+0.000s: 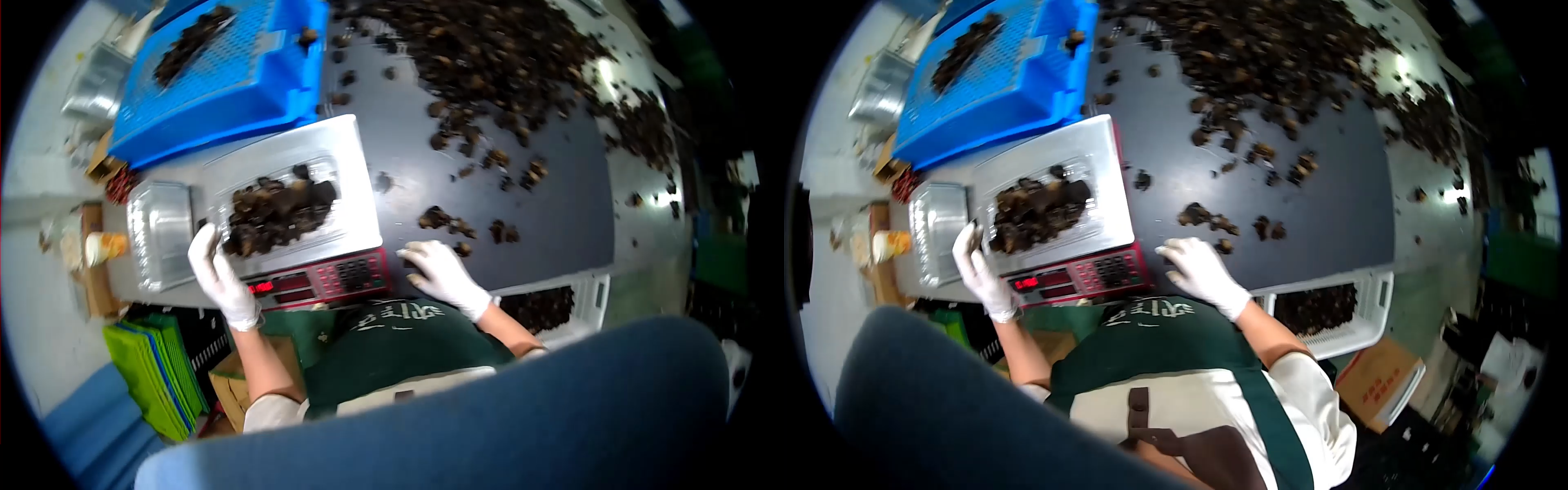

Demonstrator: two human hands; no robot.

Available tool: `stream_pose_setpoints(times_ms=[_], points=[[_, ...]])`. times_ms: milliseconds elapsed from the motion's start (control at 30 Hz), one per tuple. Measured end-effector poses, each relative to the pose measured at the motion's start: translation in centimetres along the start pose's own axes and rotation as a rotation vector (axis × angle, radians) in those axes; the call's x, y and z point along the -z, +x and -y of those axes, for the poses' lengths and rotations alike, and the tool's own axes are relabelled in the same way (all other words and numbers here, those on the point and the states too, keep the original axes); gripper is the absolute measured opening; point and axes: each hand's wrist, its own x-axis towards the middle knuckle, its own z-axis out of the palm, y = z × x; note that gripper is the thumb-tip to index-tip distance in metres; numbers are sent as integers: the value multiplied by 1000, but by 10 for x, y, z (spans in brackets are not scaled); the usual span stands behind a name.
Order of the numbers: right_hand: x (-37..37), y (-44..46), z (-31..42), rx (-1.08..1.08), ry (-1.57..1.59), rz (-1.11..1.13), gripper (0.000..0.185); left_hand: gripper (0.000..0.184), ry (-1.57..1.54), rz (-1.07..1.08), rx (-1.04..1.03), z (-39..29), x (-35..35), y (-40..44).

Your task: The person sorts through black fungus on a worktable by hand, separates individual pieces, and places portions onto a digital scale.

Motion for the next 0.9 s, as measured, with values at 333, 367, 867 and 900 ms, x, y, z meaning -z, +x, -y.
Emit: stream_pose_setpoints(times_ms=[333, 367, 867, 900], points=[[99, -98, -42, -455, 177, 28, 10, 33, -96, 752, -49, -76, -158, -104], [118, -120, -50, -587, 17, 128, 11, 33, -80, 774, -35, -69, -174, -114], [59, -47, -83, -242, -335, -265, 62, 25, 176, 698, -191, 3, -261, -138], [50, -44, -90, -191, -262, -239, 51, 23, 75, 668, -14, 2, -262, -139]])
